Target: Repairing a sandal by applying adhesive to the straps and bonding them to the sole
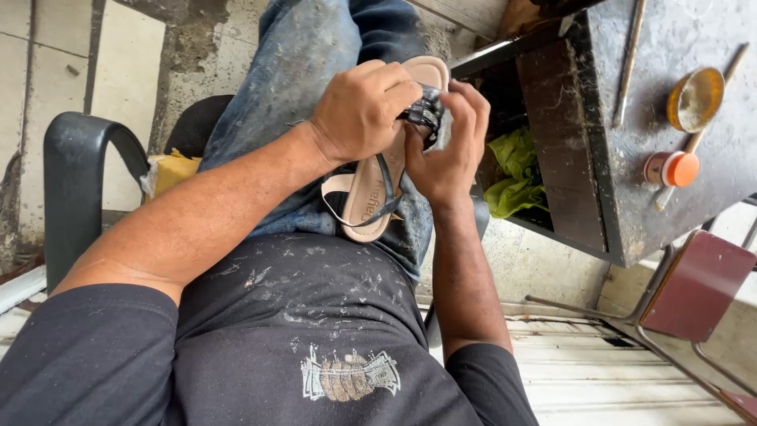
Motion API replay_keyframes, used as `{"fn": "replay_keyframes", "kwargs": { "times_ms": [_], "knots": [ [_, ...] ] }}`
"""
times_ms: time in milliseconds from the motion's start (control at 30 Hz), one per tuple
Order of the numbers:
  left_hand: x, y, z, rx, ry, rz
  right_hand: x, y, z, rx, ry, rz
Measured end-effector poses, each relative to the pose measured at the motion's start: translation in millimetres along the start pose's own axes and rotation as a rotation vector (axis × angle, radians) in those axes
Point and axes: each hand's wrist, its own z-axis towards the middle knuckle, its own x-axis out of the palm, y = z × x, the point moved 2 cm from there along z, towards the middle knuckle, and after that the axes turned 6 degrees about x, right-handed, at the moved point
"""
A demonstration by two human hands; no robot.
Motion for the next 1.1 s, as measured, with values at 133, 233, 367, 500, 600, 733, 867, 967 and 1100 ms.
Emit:
{"fn": "replay_keyframes", "kwargs": {
  "times_ms": [133,233,367,500,600,733,867,967,1100],
  "knots": [
    [10.6,16.0,-14.3,0.000,0.079,-0.108,12.8,-30.5,-10.8,0.205,0.122,-0.004],
    [11.0,24.0,-18.9,0.007,0.130,-0.208,15.1,-34.4,-17.9,0.170,0.122,0.011],
    [11.4,32.4,-17.8,-0.034,0.155,-0.348,14.4,-31.8,-15.6,0.200,0.134,0.019],
    [-0.3,28.8,-13.3,-0.153,0.193,-0.514,13.2,-37.0,-19.0,0.190,0.167,0.134],
    [-10.0,25.0,-25.0,-0.463,0.377,-0.603,1.4,-32.5,-22.9,0.380,0.154,0.366],
    [14.1,9.1,-60.6,-0.839,0.323,-0.661,3.3,-38.9,-50.7,0.526,0.097,0.538],
    [2.3,1.0,-45.0,-0.662,-0.001,-0.547,-0.4,-32.1,-53.4,0.396,0.080,0.542],
    [-25.7,-15.7,-27.3,-0.436,-0.076,-0.446,-9.3,-16.9,-51.3,0.292,-0.002,0.528],
    [-34.9,-28.8,-21.1,-0.243,-0.145,-0.276,-22.9,15.6,-39.4,0.128,-0.149,0.145]
  ]
}}
